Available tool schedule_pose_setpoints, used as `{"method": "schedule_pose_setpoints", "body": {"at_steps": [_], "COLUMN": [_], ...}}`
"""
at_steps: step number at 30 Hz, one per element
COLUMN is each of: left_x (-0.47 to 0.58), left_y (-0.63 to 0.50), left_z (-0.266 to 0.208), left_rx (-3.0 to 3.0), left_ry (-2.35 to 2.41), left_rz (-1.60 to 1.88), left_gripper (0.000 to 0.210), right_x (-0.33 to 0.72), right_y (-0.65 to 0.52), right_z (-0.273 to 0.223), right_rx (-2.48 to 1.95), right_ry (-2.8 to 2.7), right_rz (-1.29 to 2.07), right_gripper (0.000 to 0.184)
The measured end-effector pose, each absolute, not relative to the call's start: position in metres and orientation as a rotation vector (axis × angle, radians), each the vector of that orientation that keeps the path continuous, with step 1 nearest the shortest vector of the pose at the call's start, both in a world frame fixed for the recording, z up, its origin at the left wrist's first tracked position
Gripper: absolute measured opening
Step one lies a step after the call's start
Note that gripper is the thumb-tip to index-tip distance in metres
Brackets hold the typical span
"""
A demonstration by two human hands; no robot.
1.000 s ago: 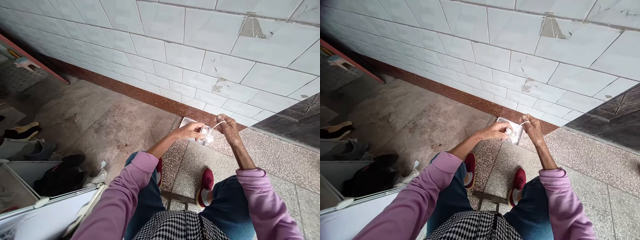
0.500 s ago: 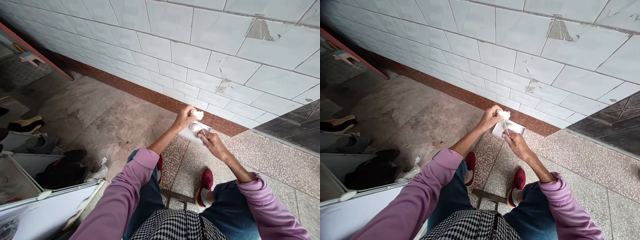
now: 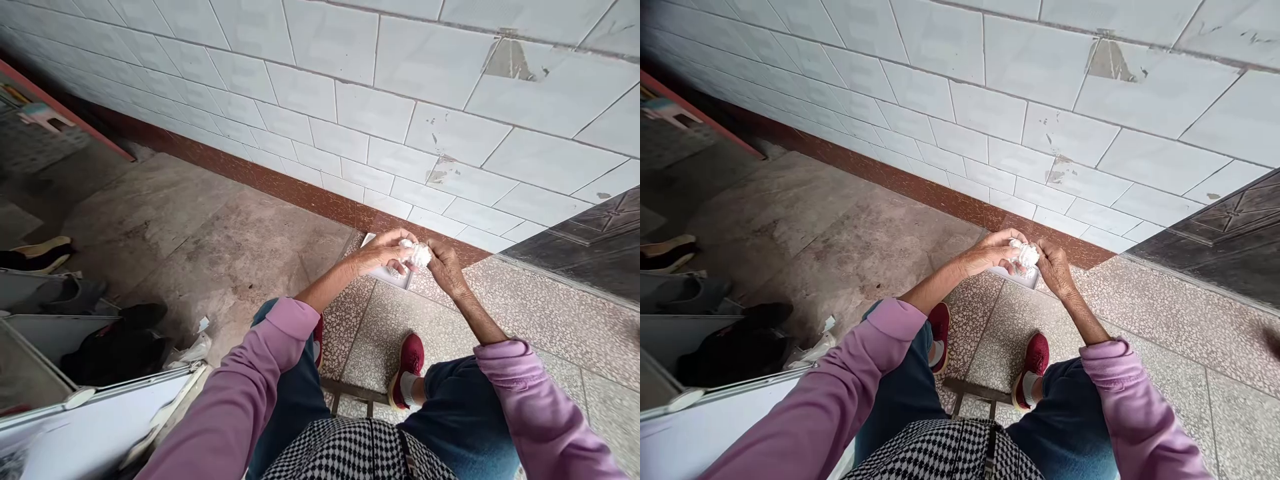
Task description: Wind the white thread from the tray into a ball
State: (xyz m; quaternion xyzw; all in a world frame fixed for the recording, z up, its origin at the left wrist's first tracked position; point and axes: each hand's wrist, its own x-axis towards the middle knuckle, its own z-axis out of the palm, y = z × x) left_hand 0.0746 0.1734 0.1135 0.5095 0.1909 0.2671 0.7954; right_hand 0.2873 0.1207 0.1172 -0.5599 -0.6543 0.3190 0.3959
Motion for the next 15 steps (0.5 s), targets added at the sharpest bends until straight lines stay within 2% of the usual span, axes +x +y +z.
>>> {"method": "schedule_pose_setpoints", "body": {"at_steps": [10, 15], "left_x": [0.079, 0.079], "left_y": [0.175, 0.183], "left_z": [0.112, 0.104], "left_rx": [1.037, 1.025], "left_ry": [0.531, 0.629], "left_rz": [0.805, 0.953], "left_gripper": [0.054, 0.056], "right_x": [0.285, 0.267], "right_y": [0.132, 0.118], "right_z": [0.108, 0.106], "right_rx": [-1.424, -1.352], "right_ry": [-1.631, -1.913], "right_rz": [0.899, 0.972], "right_gripper": [0.06, 0.055]}}
